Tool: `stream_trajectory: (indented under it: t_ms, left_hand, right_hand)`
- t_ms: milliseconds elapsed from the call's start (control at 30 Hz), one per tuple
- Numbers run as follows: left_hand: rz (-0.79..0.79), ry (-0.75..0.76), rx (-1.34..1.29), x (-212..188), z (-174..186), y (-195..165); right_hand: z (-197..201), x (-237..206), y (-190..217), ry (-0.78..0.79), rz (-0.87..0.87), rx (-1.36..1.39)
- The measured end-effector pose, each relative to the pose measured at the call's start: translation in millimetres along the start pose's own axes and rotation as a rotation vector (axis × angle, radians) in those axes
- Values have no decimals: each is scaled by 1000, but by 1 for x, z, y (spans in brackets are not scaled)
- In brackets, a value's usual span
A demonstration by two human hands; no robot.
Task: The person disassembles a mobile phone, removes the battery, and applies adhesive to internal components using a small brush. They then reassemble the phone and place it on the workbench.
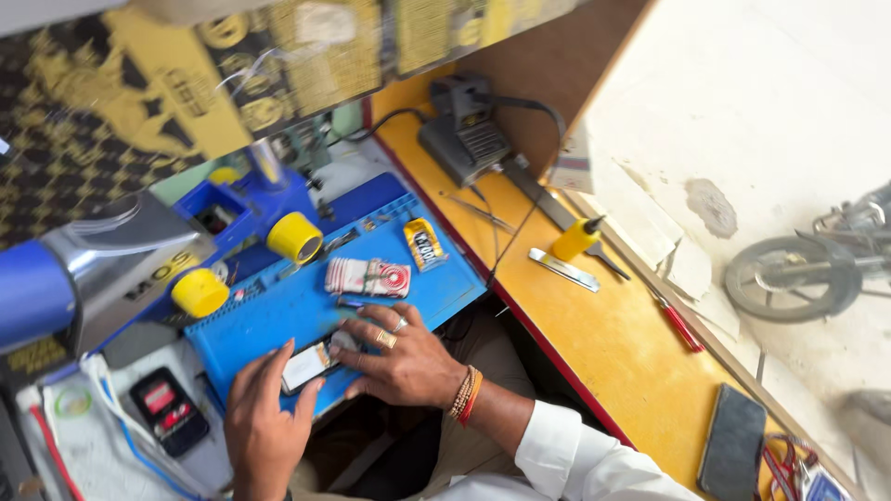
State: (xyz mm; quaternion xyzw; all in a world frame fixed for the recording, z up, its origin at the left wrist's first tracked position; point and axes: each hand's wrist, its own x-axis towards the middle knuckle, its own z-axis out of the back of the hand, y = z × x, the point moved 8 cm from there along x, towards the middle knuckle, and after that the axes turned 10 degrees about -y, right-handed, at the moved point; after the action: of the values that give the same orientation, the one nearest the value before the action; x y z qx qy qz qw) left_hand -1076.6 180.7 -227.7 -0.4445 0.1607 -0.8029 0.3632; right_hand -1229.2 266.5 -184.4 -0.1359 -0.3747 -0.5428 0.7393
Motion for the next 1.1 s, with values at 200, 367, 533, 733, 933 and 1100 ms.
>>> stream_trajectory:
  t_ms: [200, 367, 533, 733, 933, 1100]
  left_hand:
    - [-82, -10, 10, -4, 2, -8]
    - [-119, -4, 27, -4, 2, -13]
    - [-74, -19, 58, -1, 5, -14]
    - [-25, -4, 60, -4, 5, -4]
    - [34, -18, 60, -6, 1, 15]
    - [-26, -27, 79, -13, -9, 16]
  right_hand:
    - [33, -26, 6, -145, -14, -49]
    - [63, -41, 3, -303, -59, 3]
    - [99, -53, -6, -398, -205, -20]
    - [152, -74, -23, -594, -328, -383]
    - [209, -98, -113, -792, -777, -494]
    - [221, -131, -176, -683, -1065, -458]
